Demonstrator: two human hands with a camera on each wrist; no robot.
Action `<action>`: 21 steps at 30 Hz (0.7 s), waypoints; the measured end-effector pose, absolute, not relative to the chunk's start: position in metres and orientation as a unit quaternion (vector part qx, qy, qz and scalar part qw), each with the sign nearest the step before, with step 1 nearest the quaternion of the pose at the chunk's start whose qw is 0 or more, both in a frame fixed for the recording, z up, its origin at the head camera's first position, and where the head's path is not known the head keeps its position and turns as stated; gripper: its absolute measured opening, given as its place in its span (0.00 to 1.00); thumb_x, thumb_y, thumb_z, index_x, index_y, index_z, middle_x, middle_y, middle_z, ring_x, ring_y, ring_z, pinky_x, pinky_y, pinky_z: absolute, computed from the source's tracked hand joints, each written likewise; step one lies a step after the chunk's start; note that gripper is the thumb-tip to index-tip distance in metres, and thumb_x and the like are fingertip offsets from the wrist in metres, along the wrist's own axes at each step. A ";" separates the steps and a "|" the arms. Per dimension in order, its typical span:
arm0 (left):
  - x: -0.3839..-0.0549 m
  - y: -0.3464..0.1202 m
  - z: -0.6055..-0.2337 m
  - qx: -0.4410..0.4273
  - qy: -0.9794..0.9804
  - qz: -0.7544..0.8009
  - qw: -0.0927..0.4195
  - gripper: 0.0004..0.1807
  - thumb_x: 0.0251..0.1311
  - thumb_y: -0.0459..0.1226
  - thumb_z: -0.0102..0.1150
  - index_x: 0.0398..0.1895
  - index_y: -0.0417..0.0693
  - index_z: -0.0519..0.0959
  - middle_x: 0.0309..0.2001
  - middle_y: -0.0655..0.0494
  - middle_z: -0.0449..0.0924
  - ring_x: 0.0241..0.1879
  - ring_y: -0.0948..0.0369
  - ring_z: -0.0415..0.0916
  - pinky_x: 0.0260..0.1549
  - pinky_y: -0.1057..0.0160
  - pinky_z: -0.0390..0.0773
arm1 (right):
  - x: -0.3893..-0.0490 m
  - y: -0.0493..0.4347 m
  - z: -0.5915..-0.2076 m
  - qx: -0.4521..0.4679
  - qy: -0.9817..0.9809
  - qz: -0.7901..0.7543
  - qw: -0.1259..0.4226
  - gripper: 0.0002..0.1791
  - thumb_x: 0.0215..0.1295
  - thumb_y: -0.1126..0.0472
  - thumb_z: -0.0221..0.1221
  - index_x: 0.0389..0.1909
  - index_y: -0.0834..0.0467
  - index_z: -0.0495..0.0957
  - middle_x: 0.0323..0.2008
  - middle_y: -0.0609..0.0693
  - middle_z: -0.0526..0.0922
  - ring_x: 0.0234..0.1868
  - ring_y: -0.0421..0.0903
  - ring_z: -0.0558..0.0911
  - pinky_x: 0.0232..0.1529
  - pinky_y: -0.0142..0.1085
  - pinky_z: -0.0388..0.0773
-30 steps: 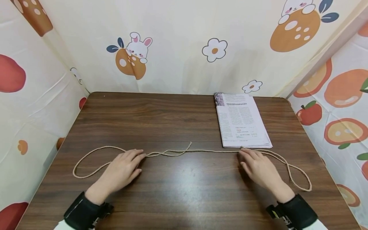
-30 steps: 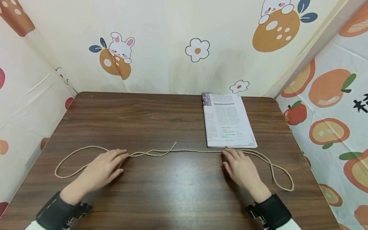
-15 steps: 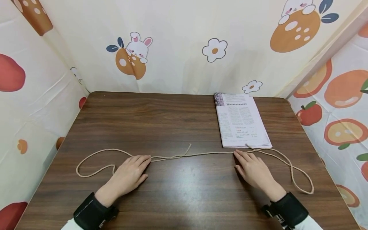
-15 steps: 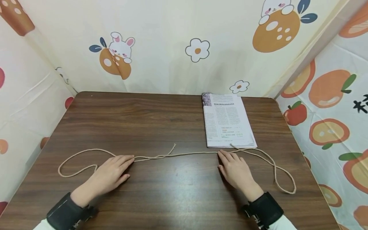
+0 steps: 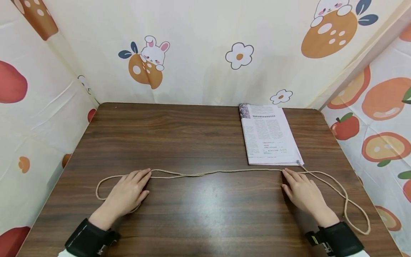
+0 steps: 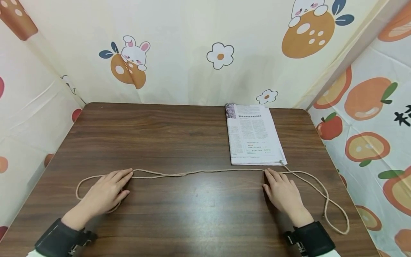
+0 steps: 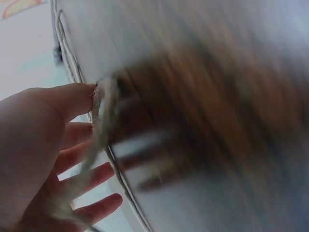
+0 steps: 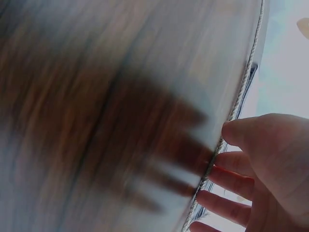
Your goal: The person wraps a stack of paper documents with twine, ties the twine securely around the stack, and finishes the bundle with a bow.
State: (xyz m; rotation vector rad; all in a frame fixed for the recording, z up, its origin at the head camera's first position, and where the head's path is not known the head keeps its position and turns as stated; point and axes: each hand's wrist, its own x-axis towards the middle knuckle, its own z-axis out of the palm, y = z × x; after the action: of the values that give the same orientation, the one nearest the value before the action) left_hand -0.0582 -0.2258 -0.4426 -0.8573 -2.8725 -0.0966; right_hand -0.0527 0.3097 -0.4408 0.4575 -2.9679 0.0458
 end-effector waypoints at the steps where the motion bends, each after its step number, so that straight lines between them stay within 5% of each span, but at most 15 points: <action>1: -0.059 -0.230 -0.443 -0.279 -0.957 -0.032 0.070 0.31 0.49 0.42 0.65 0.56 0.35 0.72 0.58 0.42 0.70 0.54 0.46 0.69 0.47 0.47 0.69 | -0.053 0.312 -0.441 0.147 -0.987 0.017 0.068 0.28 0.53 0.59 0.62 0.55 0.65 0.72 0.53 0.61 0.74 0.48 0.63 0.74 0.37 0.59 0.69; 17: -0.068 -0.312 -0.434 -0.131 -0.991 -0.028 0.006 0.31 0.53 0.38 0.60 0.57 0.28 0.67 0.57 0.33 0.65 0.52 0.35 0.64 0.41 0.37 0.66 | -0.056 0.334 -0.443 0.142 -0.987 0.033 0.067 0.29 0.51 0.61 0.63 0.55 0.67 0.71 0.53 0.63 0.73 0.47 0.65 0.74 0.38 0.59 0.70; 21: -0.069 -0.308 -0.430 -0.135 -0.990 -0.027 0.023 0.33 0.50 0.39 0.62 0.57 0.28 0.67 0.57 0.32 0.65 0.52 0.35 0.64 0.40 0.37 0.66 | -0.056 0.333 -0.444 0.148 -0.986 0.036 0.072 0.29 0.51 0.61 0.63 0.55 0.66 0.71 0.53 0.63 0.73 0.48 0.65 0.74 0.38 0.59 0.70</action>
State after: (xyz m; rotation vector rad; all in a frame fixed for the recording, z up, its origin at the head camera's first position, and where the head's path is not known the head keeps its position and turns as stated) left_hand -0.0686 -0.3076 -0.4297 -0.4173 -3.0670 -0.0834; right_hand -0.0563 0.3332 -0.4442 0.4442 -2.9619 0.1087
